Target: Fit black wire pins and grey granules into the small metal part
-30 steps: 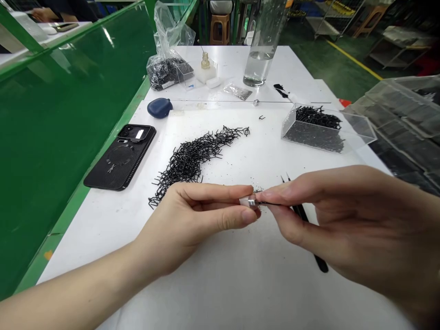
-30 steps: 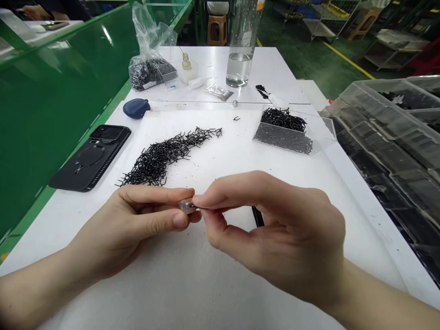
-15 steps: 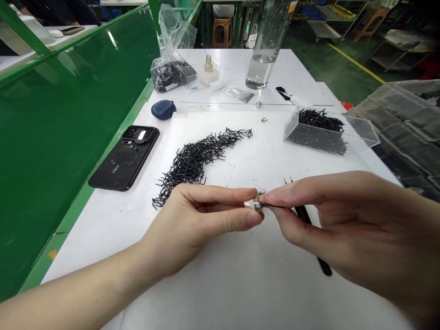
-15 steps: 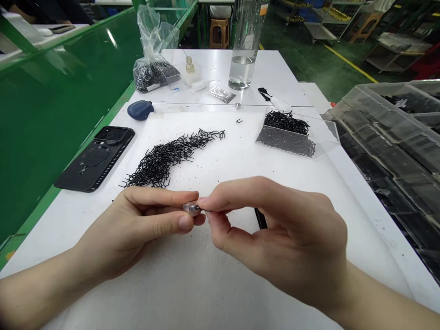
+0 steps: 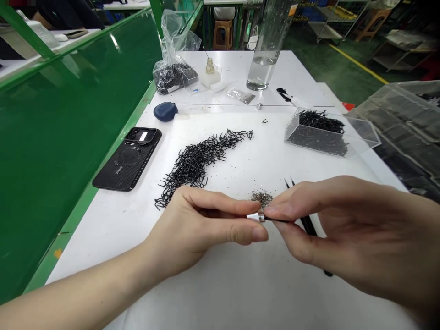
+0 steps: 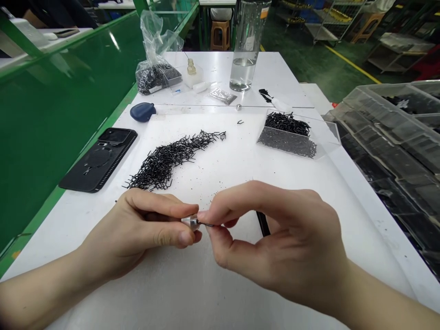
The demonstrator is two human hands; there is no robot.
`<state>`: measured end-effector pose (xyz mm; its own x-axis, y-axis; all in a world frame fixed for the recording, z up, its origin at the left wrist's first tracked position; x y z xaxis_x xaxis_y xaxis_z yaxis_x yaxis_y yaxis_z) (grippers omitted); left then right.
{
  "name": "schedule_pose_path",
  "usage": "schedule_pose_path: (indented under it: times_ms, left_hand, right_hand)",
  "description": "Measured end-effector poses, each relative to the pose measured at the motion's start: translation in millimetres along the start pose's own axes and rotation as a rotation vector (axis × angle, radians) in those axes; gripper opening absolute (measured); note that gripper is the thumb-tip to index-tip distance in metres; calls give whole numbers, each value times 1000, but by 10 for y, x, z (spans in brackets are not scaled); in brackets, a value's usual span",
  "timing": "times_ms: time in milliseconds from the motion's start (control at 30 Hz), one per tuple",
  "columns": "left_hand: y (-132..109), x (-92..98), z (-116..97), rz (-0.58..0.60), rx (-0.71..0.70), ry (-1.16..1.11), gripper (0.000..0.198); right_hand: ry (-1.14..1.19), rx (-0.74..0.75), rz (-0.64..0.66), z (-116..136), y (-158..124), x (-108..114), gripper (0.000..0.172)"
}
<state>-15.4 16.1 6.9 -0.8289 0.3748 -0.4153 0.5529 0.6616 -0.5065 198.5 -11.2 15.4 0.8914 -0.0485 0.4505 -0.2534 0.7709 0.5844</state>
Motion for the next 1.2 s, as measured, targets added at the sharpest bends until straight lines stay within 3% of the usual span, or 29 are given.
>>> schedule_pose_path:
  times_ms: [367,967,1200]
  left_hand:
    - [4,6,-2,-22,0,21,27]
    - [16,10,9,-25,-15,28,24]
    - [9,17,21,-18,-31,19,24]
  right_hand:
    - [185,-5,49,-17,15,17,37]
    - [196,-4,42,-55,19,21,34]
    - [179,120,0,-76,21,17,36]
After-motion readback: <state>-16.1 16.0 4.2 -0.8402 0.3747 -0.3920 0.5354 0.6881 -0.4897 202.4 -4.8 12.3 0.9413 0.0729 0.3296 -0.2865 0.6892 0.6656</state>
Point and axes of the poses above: each hand's wrist, its own y-axis towards the middle knuckle, its own x-axis out of the back of the hand, z = x × y, the point moved 1 cm from there along y, towards the middle knuckle, and after that the axes turned 11 degrees about x, right-handed, at the moved point
